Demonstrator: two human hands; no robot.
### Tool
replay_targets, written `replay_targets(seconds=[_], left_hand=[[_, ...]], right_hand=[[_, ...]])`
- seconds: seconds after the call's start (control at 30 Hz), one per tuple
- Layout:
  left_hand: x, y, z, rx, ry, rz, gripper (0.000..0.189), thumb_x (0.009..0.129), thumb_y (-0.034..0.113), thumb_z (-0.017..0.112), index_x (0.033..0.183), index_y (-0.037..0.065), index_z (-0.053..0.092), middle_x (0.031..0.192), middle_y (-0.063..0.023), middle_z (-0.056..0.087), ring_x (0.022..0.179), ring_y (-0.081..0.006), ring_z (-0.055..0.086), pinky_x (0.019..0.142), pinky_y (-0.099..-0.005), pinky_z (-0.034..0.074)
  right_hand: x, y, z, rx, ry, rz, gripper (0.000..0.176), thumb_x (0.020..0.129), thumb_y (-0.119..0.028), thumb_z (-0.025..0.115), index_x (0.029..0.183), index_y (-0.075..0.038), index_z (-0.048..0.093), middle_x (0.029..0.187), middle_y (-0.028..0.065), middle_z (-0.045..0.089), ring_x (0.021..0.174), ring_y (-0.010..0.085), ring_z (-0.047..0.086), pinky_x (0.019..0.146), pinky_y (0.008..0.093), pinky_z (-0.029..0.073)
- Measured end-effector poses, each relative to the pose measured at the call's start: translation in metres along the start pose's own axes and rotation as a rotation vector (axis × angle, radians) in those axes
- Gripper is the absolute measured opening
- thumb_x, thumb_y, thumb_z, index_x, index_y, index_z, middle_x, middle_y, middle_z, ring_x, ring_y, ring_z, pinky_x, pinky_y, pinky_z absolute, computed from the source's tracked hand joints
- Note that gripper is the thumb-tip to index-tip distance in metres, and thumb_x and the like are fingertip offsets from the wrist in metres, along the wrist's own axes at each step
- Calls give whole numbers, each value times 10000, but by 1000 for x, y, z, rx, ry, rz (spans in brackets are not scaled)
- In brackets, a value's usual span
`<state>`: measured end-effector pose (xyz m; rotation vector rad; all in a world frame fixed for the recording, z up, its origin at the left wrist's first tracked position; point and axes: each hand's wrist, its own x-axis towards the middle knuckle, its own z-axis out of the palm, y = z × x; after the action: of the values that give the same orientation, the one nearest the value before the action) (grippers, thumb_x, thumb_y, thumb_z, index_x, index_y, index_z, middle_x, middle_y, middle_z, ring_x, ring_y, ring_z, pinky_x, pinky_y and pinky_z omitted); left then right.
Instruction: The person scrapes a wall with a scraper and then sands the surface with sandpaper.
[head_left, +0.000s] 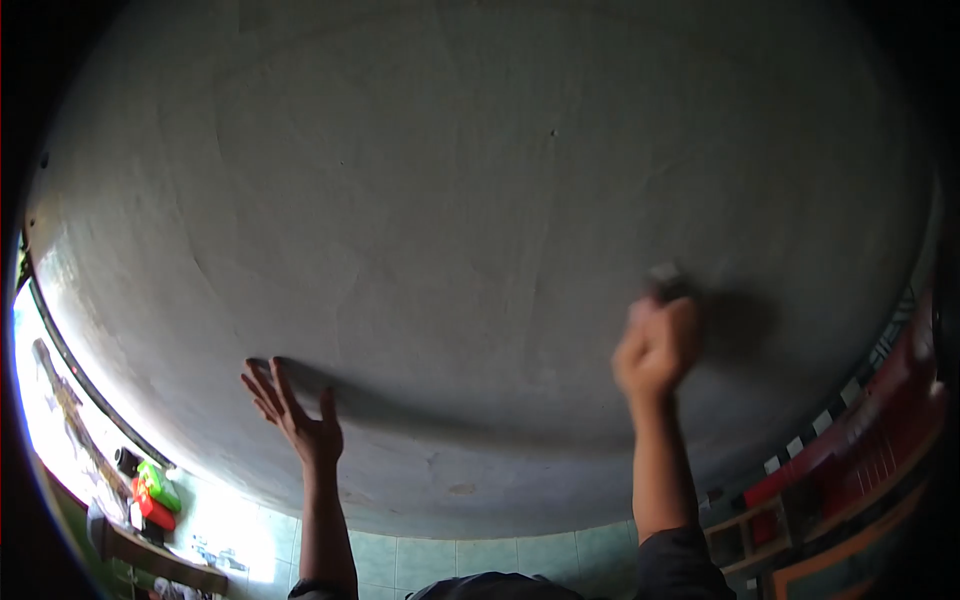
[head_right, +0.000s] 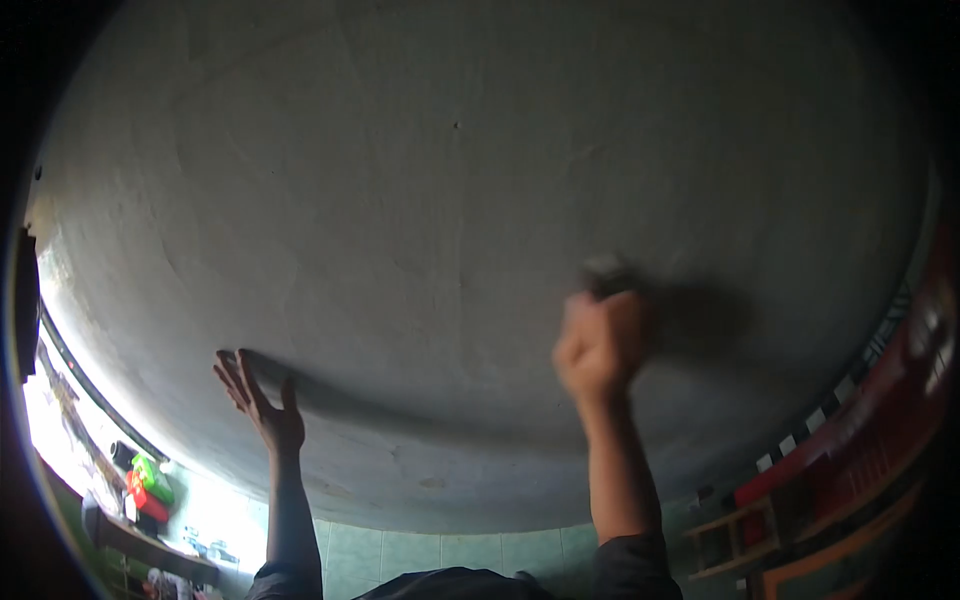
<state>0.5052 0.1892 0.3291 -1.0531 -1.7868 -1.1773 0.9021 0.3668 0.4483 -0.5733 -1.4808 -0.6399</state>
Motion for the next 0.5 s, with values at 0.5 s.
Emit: replay_targets(seconds=[0.5], left_hand=[[1, -65, 24, 74, 167, 135, 810, 991, 666, 349, 1611, 160, 226, 1678, -161, 139, 1539, -415, 101, 1191, -652, 90]], right_hand=[[-14, -28, 10, -36, 312, 553, 83, 861, 22, 617, 845, -59, 608, 740, 89, 560, 652, 285, 552, 678, 417, 461]])
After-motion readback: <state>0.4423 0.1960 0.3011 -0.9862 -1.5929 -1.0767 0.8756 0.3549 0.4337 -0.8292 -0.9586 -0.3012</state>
